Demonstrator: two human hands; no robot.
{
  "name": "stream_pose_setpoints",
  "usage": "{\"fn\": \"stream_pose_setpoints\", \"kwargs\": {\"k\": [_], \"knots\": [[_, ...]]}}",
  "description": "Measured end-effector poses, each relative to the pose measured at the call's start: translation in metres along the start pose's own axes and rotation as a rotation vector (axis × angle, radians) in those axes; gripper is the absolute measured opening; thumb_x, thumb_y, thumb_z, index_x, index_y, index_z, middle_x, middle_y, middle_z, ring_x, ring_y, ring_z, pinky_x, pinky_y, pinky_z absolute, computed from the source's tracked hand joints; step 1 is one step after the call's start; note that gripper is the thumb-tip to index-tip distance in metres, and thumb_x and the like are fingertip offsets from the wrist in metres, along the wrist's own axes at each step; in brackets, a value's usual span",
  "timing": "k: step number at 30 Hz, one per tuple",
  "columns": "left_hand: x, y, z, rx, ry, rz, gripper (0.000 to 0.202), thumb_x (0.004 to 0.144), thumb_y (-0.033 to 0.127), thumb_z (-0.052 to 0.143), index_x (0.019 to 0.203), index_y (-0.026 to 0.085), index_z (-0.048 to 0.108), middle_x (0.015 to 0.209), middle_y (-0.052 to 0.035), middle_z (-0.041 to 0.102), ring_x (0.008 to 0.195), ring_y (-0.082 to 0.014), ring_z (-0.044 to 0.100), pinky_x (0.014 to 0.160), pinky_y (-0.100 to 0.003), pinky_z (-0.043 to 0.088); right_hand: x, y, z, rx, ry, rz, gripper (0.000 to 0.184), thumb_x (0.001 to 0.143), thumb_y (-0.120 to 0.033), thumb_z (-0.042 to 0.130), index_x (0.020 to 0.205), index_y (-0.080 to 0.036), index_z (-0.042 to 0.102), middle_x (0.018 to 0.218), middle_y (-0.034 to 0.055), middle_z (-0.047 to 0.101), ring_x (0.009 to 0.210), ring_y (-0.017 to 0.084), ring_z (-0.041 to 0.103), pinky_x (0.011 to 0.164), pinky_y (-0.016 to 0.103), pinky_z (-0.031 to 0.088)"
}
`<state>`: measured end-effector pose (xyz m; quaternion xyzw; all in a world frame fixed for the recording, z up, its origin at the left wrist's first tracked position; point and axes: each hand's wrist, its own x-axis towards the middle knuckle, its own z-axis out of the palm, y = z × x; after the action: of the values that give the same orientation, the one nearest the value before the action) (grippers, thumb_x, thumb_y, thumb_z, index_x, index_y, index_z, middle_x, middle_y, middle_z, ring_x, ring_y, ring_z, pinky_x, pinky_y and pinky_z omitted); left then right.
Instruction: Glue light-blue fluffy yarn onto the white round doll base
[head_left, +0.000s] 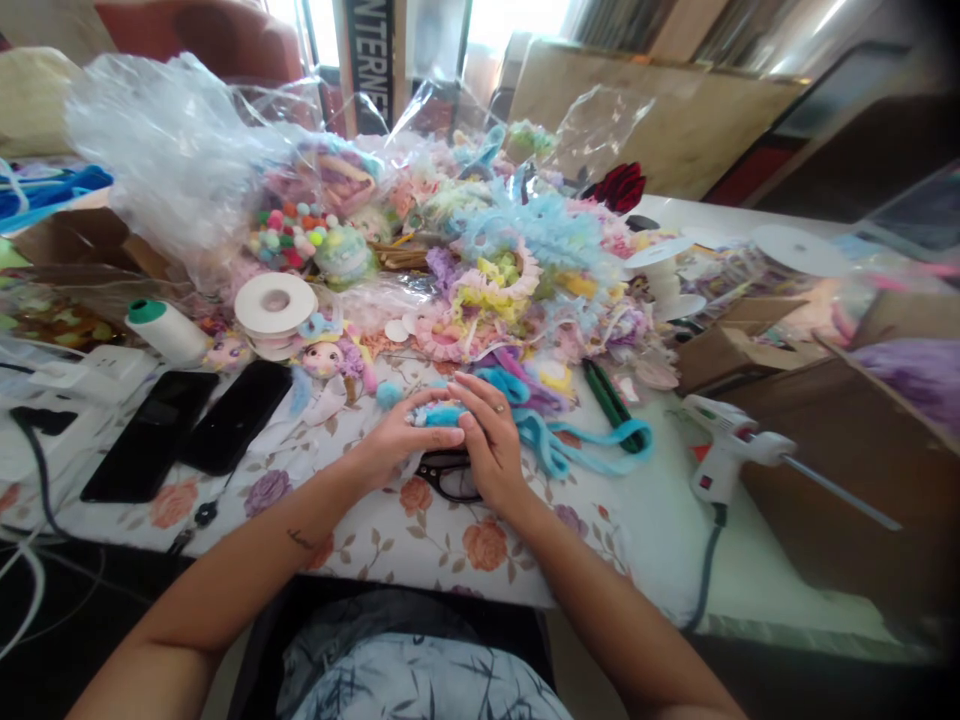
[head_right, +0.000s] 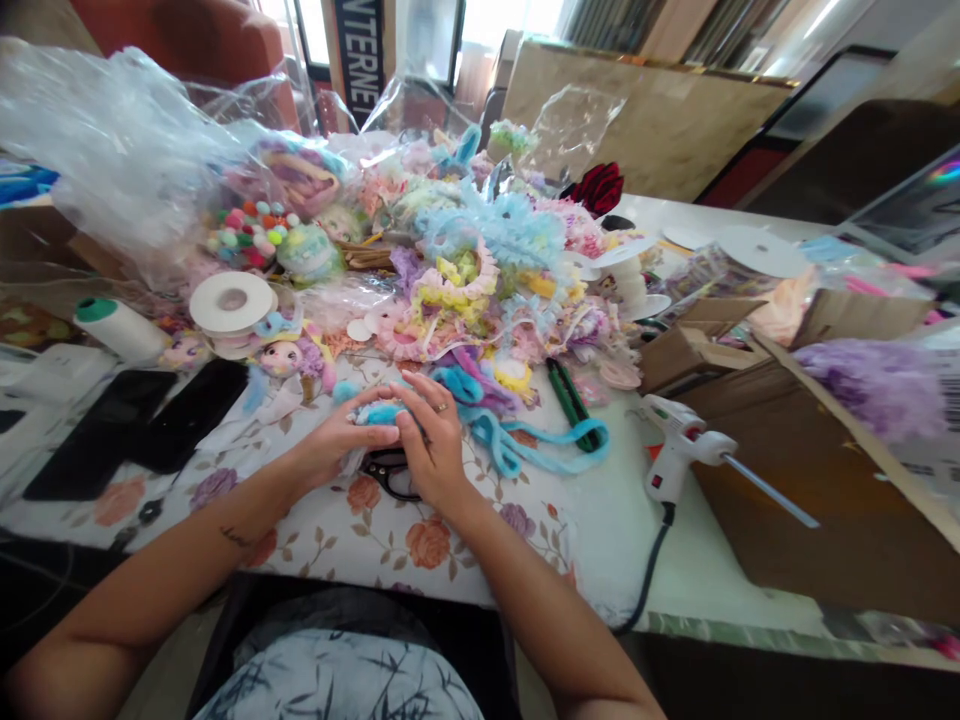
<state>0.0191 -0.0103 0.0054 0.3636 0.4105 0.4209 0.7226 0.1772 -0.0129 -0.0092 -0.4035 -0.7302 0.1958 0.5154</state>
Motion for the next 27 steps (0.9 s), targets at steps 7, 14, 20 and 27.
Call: {"fn": "stream_pose_setpoints", "kwargs": {"k": [7,14,20,27], "knots": [[-0.002,0.004,0.002,-0.078,0.001,-0.02,0.045,0.063,0.019,0.086,0.103,0.02,0.067,0.097,-0.003,0.072,0.088,-0.0206,0.071,0.08,-0.03,0.059,0.0,-0.003,-0.001,0.048,0.038,0.005,0.032,0.1,-0.027,0.043,0.121,-0.025,0.067,0.128,0.0075,0.066,0.124,0.021,0.056,0.109,0.044,0.041],[0.0,0.04,-0.019,-0.418,0.287,0.155,0.006,0.081,0.014,0.066,0.087,0.012,0.065,0.093,-0.0117,0.073,0.091,-0.0257,0.073,0.08,-0.037,0.064,0.016,0.01,-0.036,-0.036,0.437,0.16,0.03,0.098,-0.033,0.045,0.115,-0.021,0.067,0.117,0.0081,0.068,0.114,0.021,0.06,0.102,0.042,0.044],[0.006,0.07,-0.046,-0.722,0.471,0.323,0.012,0.091,0.017,0.057,0.1,0.019,0.065,0.095,-0.0063,0.075,0.1,-0.0247,0.071,0.08,-0.04,0.065,-0.005,0.027,-0.107,-0.217,1.166,0.357,0.022,0.086,-0.036,0.05,0.096,-0.018,0.059,0.092,0.0043,0.064,0.092,0.019,0.066,0.084,0.037,0.055],[0.008,0.065,-0.041,-0.702,0.438,0.292,0.011,0.09,0.009,0.055,0.094,0.015,0.064,0.09,-0.006,0.075,0.096,-0.0218,0.072,0.085,-0.04,0.063,-0.071,0.052,-0.182,-0.456,1.447,0.588,0.038,0.055,-0.016,0.06,0.08,-0.029,0.035,0.092,0.0016,0.046,0.101,0.025,0.059,0.103,0.047,0.044]]}}
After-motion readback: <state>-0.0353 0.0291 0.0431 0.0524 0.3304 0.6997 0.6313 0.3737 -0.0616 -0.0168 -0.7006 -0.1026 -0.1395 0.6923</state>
